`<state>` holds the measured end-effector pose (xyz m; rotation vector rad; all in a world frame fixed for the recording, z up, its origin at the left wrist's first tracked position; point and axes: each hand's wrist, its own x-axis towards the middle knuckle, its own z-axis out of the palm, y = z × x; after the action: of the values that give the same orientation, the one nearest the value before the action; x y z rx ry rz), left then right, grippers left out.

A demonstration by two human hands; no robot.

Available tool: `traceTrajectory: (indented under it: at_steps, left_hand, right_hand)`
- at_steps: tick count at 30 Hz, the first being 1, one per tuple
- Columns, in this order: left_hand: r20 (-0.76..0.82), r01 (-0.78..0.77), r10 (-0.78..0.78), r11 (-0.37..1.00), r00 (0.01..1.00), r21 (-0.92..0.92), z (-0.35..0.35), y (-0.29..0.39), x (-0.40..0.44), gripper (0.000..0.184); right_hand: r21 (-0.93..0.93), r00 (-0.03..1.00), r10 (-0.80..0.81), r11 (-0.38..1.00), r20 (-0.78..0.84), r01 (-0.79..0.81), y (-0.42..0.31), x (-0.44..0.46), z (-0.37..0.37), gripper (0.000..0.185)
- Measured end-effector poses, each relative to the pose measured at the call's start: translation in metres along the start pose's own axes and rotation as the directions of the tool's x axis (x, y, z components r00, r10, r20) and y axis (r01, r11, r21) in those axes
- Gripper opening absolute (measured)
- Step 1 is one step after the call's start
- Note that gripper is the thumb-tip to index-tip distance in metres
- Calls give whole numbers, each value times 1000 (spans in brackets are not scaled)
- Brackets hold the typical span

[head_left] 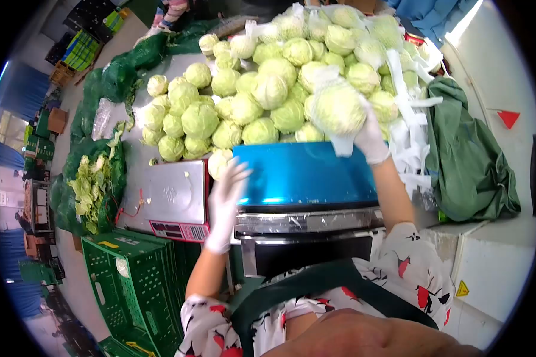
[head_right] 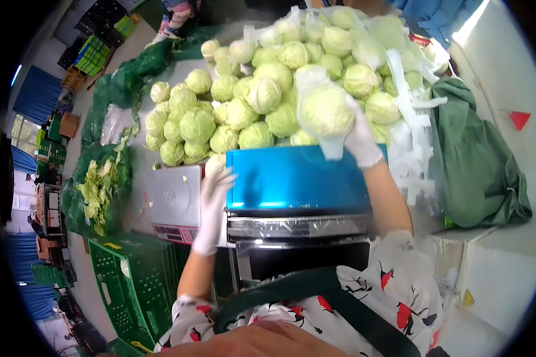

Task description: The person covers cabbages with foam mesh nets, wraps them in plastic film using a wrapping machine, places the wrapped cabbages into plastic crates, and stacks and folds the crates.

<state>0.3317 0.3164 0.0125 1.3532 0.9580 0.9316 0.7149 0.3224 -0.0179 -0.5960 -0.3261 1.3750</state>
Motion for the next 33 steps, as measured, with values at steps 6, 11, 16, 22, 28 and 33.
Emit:
traceTrajectory:
  at_steps: [6,11,16,22,28,33]
  left_hand:
    - [342,-234,85,877,936,420,113,-50,12,89]
    - [436,-351,155,839,887,415,96,-61,18,90]
    - [84,-187,205,560,975,807,15,-43,-45,90]
    - [90,-181,268,339,959,923,4,-106,-108,74]
    - [419,-117,-36,935,907,333,-18,-42,-119,21]
    - [596,33,4,998,803,-50,-44,61,-102,51]
  right_hand:
    - [-470,986,-26,881,-166,-56,91,-128,37,52]
    - [-831,945,-229,551,-232,-70,106,-149,12,64]
    - [-912,695,-702,-371,154,-172,76,-220,-6,57]
    - [-740,828,-561,-555,-4,-380,109,-265,-41,40]
    - [-907,977,-111,401,-183,-125,46,-296,-2,20]
    - [-835,904,205,499,376,234,-55,-302,62,10]
